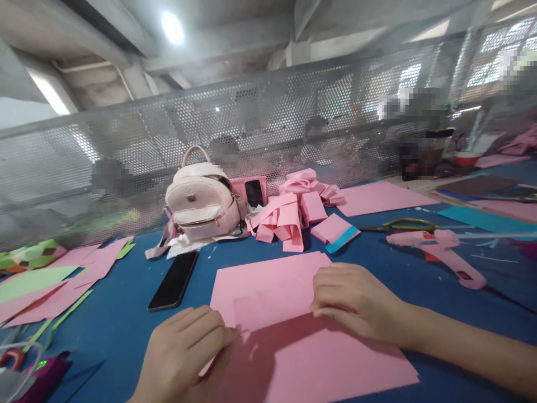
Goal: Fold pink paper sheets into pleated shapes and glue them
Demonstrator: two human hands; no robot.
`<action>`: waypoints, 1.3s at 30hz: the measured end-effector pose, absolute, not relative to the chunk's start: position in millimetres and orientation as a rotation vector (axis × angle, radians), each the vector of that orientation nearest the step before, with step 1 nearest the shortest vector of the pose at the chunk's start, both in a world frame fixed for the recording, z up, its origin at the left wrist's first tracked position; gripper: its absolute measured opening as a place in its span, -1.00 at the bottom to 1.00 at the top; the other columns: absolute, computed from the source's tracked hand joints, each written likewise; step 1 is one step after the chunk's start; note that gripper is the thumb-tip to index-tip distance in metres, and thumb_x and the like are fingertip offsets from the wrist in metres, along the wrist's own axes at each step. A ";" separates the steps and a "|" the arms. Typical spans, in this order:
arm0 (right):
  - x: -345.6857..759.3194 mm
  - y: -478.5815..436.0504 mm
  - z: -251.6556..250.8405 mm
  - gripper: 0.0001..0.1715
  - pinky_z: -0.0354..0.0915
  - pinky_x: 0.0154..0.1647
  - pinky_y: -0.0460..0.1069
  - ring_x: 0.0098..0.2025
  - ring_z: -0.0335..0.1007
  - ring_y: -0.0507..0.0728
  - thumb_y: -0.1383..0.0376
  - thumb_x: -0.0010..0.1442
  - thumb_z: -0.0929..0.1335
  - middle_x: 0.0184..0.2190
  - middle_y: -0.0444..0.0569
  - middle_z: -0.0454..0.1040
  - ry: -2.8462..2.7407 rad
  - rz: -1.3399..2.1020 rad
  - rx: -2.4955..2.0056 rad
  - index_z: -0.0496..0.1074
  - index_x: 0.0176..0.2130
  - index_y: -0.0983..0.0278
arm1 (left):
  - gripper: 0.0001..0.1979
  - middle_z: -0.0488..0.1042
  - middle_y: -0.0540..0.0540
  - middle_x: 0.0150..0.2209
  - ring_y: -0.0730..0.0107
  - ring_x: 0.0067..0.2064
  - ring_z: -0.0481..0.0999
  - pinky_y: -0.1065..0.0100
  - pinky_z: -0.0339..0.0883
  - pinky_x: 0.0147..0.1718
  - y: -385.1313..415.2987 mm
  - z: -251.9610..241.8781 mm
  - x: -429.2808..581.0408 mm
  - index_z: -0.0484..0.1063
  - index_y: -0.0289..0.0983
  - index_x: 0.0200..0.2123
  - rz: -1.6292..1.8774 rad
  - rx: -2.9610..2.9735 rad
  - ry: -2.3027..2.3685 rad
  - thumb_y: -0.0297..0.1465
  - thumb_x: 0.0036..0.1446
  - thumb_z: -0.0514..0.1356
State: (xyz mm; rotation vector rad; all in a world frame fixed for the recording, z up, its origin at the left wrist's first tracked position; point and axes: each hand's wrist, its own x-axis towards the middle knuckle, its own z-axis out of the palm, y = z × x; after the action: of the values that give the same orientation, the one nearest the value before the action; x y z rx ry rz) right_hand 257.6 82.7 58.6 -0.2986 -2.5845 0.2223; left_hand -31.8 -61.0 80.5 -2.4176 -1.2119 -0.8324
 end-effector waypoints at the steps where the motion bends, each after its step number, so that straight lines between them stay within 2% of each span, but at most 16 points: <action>1: 258.9 82.4 58.7 -0.50 0.03 -0.35 -0.01 -0.39 0.28 0.08 0.14 0.48 0.14 -0.46 -0.07 0.43 -2.582 0.221 -0.317 0.43 -0.37 0.26 | -0.83 0.45 0.00 -0.49 0.41 -0.47 0.41 0.39 0.21 -0.50 -61.6 84.1 -33.6 0.47 -0.24 -0.28 -0.857 -2.396 -1.211 -0.62 0.17 0.23; 4: 261.9 80.4 58.6 -0.52 0.04 -0.35 -0.02 -0.40 0.28 0.08 0.16 0.47 0.16 -0.46 -0.07 0.43 -2.588 0.220 -0.364 0.43 -0.38 0.26 | -0.83 0.49 -0.03 -0.43 0.38 -0.39 0.46 0.39 0.29 -0.42 -58.8 91.7 -31.7 0.46 -0.23 -0.27 -0.950 -2.393 -1.219 -0.62 0.19 0.21; 6: 261.5 77.6 59.4 -0.53 0.04 -0.36 -0.02 -0.39 0.30 0.08 0.17 0.47 0.16 -0.46 -0.07 0.44 -2.595 0.213 -0.371 0.44 -0.37 0.26 | -0.90 0.55 -0.08 -0.33 0.31 -0.30 0.52 0.34 0.35 -0.35 -53.7 90.9 -24.1 0.47 -0.24 -0.20 -0.953 -2.434 -1.204 -0.53 0.25 0.20; 8: 259.0 74.2 61.3 -0.54 0.05 -0.35 -0.02 -0.38 0.31 0.09 0.18 0.47 0.17 -0.46 -0.06 0.45 -2.601 0.195 -0.353 0.46 -0.36 0.26 | -0.81 0.59 -0.13 -0.24 0.23 -0.24 0.54 0.27 0.38 -0.31 -47.0 84.8 -14.5 0.46 -0.28 -0.08 -0.906 -2.463 -1.155 -0.35 0.27 0.23; 9: 257.5 72.9 62.5 -0.55 0.05 -0.35 -0.02 -0.38 0.31 0.10 0.18 0.47 0.18 -0.45 -0.06 0.46 -2.602 0.190 -0.344 0.47 -0.35 0.26 | -0.80 0.60 -0.12 -0.24 0.22 -0.25 0.55 0.26 0.37 -0.30 -43.4 80.5 -10.2 0.47 -0.28 -0.07 -0.898 -2.486 -1.120 -0.33 0.29 0.22; 11: 254.9 71.6 64.8 -0.59 0.07 -0.34 -0.02 -0.36 0.32 0.10 0.21 0.45 0.20 -0.44 -0.05 0.48 -2.600 0.200 -0.344 0.48 -0.34 0.26 | -0.87 0.61 -0.06 -0.30 0.26 -0.27 0.54 0.27 0.35 -0.30 -36.3 72.1 -4.0 0.49 -0.27 -0.11 -0.913 -2.513 -1.056 -0.43 0.31 0.18; 14: 253.3 72.9 66.4 -0.64 0.11 -0.31 -0.02 -0.33 0.37 0.09 0.24 0.43 0.23 -0.41 -0.05 0.51 -2.586 0.263 -0.362 0.51 -0.32 0.25 | -0.84 0.61 -0.01 -0.37 0.32 -0.30 0.53 0.30 0.32 -0.32 -27.2 64.9 -0.4 0.52 -0.27 -0.17 -0.984 -2.486 -1.016 -0.56 0.29 0.16; 19: 245.9 73.3 65.2 -0.67 0.16 -0.26 -0.02 -0.26 0.45 0.09 0.25 0.44 0.24 -0.33 -0.04 0.59 -2.574 0.302 -0.315 0.57 -0.20 0.22 | -0.87 0.58 -0.02 -0.43 0.35 -0.36 0.52 0.32 0.29 -0.35 -14.8 64.4 7.5 0.52 -0.28 -0.25 -1.064 -2.450 -1.003 -0.57 0.26 0.19; 25: 230.4 71.7 65.4 -0.64 0.13 -0.33 -0.01 -0.35 0.40 0.10 0.24 0.42 0.24 -0.43 -0.04 0.56 -2.554 0.279 -0.310 0.55 -0.30 0.26 | -0.87 0.56 -0.02 -0.47 0.34 -0.36 0.52 0.32 0.25 -0.36 -0.7 62.0 17.9 0.51 -0.31 -0.27 -1.039 -2.454 -0.926 -0.56 0.29 0.16; 31: 254.7 88.9 57.5 -0.70 0.11 -0.33 -0.02 -0.35 0.37 0.08 0.28 0.40 0.25 -0.43 -0.07 0.52 -2.561 0.310 -0.328 0.50 -0.32 0.25 | -0.86 0.57 0.01 -0.45 0.38 -0.35 0.49 0.35 0.25 -0.35 -6.0 71.0 0.1 0.50 -0.32 -0.27 -1.088 -2.411 -0.944 -0.56 0.31 0.15; 35: 275.7 99.6 47.0 -0.72 0.10 -0.32 -0.02 -0.35 0.33 0.08 0.30 0.40 0.26 -0.45 -0.09 0.49 -2.622 0.292 -0.323 0.47 -0.33 0.24 | -0.89 0.60 0.01 -0.40 0.38 -0.31 0.50 0.35 0.30 -0.31 -14.1 71.8 -16.0 0.51 -0.32 -0.22 -1.034 -2.438 -0.982 -0.59 0.26 0.21; 39: 286.6 105.2 46.1 -0.68 0.10 -0.31 0.00 -0.35 0.29 0.09 0.28 0.42 0.23 -0.47 -0.08 0.46 -2.669 0.227 -0.336 0.45 -0.34 0.24 | -0.80 0.61 0.01 -0.37 0.36 -0.27 0.51 0.34 0.33 -0.27 -17.6 66.6 -25.7 0.51 -0.30 -0.15 -0.972 -2.473 -1.014 -0.65 0.19 0.25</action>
State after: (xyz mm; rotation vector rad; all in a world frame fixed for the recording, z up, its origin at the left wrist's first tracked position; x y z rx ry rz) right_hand 286.6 105.2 46.1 -0.3357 -2.6689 0.2267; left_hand -25.7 -17.6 66.6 -2.4729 -1.0135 -0.9721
